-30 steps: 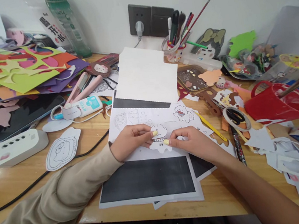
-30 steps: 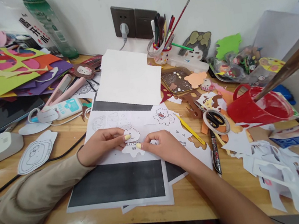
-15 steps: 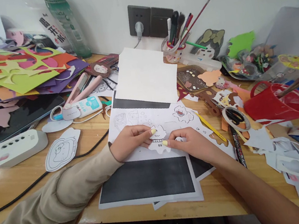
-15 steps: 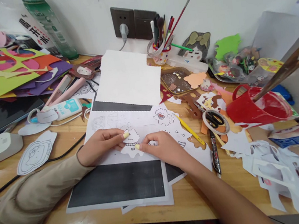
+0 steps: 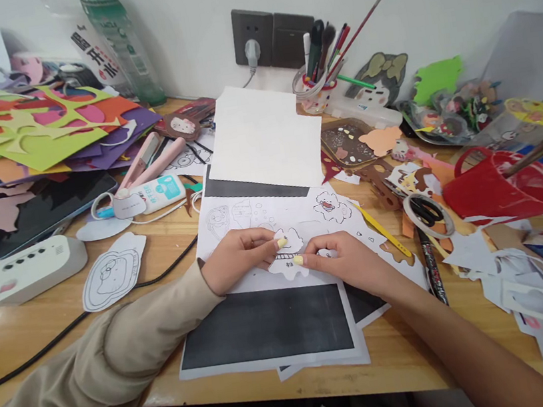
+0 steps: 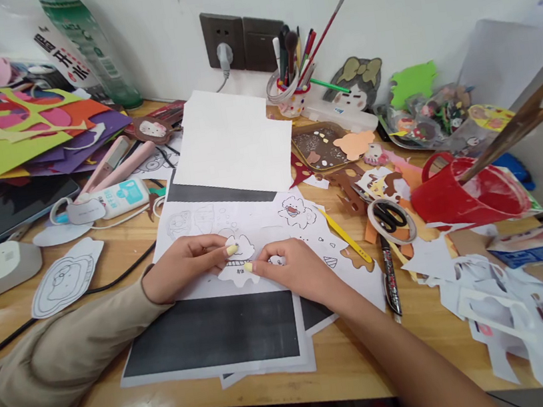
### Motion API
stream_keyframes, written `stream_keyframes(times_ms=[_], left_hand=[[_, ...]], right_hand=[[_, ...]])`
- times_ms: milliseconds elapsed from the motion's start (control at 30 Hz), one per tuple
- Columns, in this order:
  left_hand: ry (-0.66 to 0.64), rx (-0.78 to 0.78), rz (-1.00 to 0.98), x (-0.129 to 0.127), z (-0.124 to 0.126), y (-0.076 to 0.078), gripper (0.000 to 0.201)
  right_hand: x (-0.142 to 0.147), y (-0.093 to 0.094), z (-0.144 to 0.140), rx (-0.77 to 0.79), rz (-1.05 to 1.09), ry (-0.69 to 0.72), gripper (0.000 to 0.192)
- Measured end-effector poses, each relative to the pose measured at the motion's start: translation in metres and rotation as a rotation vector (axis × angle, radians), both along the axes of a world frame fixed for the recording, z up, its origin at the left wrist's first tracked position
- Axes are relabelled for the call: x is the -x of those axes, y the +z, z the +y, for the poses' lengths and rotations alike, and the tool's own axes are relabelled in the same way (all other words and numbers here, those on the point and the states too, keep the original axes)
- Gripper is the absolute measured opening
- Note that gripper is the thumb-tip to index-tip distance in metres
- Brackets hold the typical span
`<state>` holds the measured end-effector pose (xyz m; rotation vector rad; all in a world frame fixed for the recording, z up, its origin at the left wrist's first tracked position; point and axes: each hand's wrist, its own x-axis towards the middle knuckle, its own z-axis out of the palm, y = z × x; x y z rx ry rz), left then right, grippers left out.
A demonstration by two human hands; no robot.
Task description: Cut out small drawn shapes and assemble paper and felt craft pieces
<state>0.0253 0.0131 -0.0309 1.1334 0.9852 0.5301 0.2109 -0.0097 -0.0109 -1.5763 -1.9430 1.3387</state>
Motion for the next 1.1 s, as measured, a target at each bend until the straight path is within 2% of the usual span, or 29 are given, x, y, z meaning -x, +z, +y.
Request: stream_keyframes(times_ms=[333,1100], left_hand=[[-0.004,-0.062,-0.018,0.0015,0.0016,-0.0054,0.023],[-0.023,-0.118,0.001,0.0008,0.0015,-0.0037,0.022]], right_hand=[[-0.0004,0.0008,-0.0010,0.006,-0.026,0.017,0.021],[0.0010,0.0010,-0.0004,-0.017,-0.016,0.029,0.019]])
